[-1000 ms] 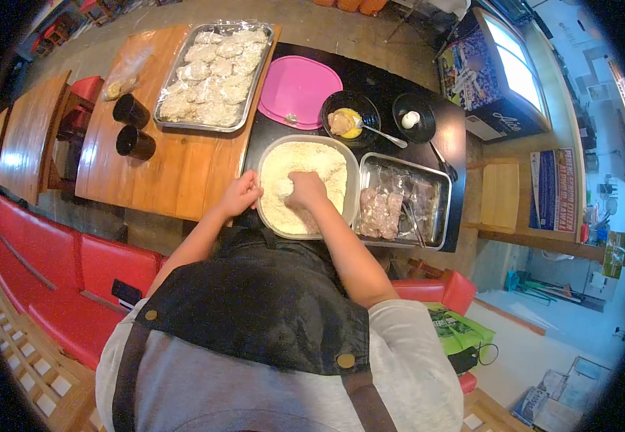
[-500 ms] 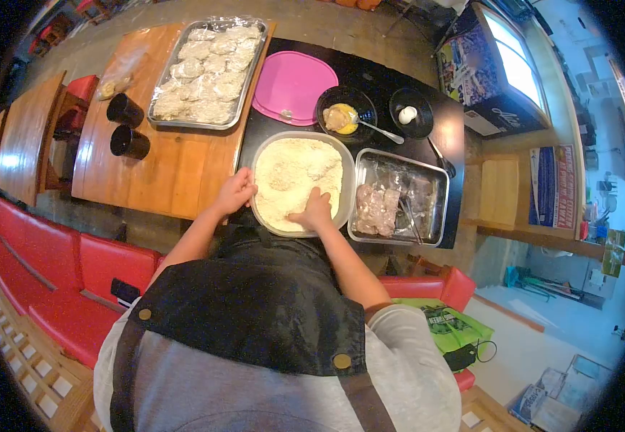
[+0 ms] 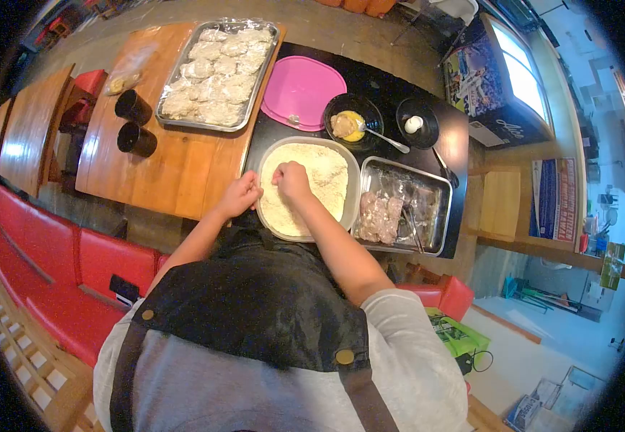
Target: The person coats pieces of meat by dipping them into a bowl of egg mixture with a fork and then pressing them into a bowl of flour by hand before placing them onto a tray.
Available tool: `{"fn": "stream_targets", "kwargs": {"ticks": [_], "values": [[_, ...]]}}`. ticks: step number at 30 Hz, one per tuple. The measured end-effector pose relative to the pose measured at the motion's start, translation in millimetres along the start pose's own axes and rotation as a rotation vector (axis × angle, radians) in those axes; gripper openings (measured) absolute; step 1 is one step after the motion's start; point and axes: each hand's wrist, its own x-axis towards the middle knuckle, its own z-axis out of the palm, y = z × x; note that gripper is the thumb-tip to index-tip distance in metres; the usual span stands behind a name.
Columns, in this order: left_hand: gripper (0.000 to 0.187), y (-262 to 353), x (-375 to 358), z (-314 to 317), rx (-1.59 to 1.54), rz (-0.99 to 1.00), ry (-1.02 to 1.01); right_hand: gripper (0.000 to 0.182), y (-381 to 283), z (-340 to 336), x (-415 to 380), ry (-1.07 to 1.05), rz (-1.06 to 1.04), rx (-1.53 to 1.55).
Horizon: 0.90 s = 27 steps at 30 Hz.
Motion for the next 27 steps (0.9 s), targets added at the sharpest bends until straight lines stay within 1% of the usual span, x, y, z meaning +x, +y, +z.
{"fn": "stream_targets", "kwargs": {"ticks": [1, 2, 5, 8, 9, 11, 12, 14, 15, 17, 21, 23, 24, 26, 27], "values": [[0.018, 2.8, 0.4, -0.4, -0.007, 0.004, 0.006, 0.006, 2.6, 5.1, 4.5, -0.030, 0.046, -0.002], [0.016, 5.0, -0.4, -1.0, -0.014, 0.006, 0.011, 0.005, 6.7, 7.6, 9.5, -0.052, 0.046, -0.016], [0.020, 6.5, 0.7, -1.2, 0.063, 0.014, 0.012, 0.006, -12.9, -11.2, 4.9, -0.111, 0.075, -0.041], [0.019, -5.7, 2.7, -0.4, -0.031, 0.026, 0.003, 0.007, 6.5, 14.3, -1.0, -0.086, -0.005, -0.075], [0.019, -3.3, 5.8, -1.5, -0.029, 0.032, 0.001, 0.007, 4.8, 9.5, 1.4, -0.080, -0.006, -0.077], [0.019, -0.3, 4.1, -1.2, -0.006, -0.002, -0.019, 0.018, 3.6, 0.1, -4.7, -0.181, 0.122, 0.042], [0.019, 0.9, 6.5, -2.5, -0.002, 0.005, -0.022, 0.018, -0.6, -12.7, -10.4, -0.172, 0.120, 0.041], [0.019, -2.4, 4.2, -1.6, -0.047, 0.024, -0.021, 0.039, -6.6, -33.4, -43.0, -0.066, 0.197, -0.304], [0.019, -3.4, 3.5, -1.6, -0.052, 0.019, -0.016, 0.039, -1.7, -28.0, -59.2, -0.074, 0.196, -0.306], [0.019, -5.3, 4.5, -1.2, -0.021, 0.035, -0.021, 0.063, 14.5, -12.3, -86.2, 0.037, 0.481, -0.334], [0.019, -2.8, 3.3, -1.4, -0.017, -0.006, -0.028, 0.067, 22.3, -3.6, -84.3, 0.060, 0.433, -0.328], [0.019, 0.4, 4.0, -2.5, -0.087, -0.016, -0.046, 0.063, 27.0, -17.5, -64.8, -0.191, 0.476, 0.039], [0.019, 1.3, 4.6, -3.1, -0.088, -0.015, -0.045, 0.063, 13.0, -27.5, -58.4, -0.191, 0.475, 0.038], [0.018, 0.6, 3.0, -1.5, -0.064, -0.002, -0.034, 0.052, -26.9, -50.7, -52.7, -0.181, 0.358, -0.075], [0.018, 1.2, 1.9, -1.1, -0.066, -0.003, -0.033, 0.052, -26.8, -48.8, -50.1, -0.184, 0.359, -0.076]]}}
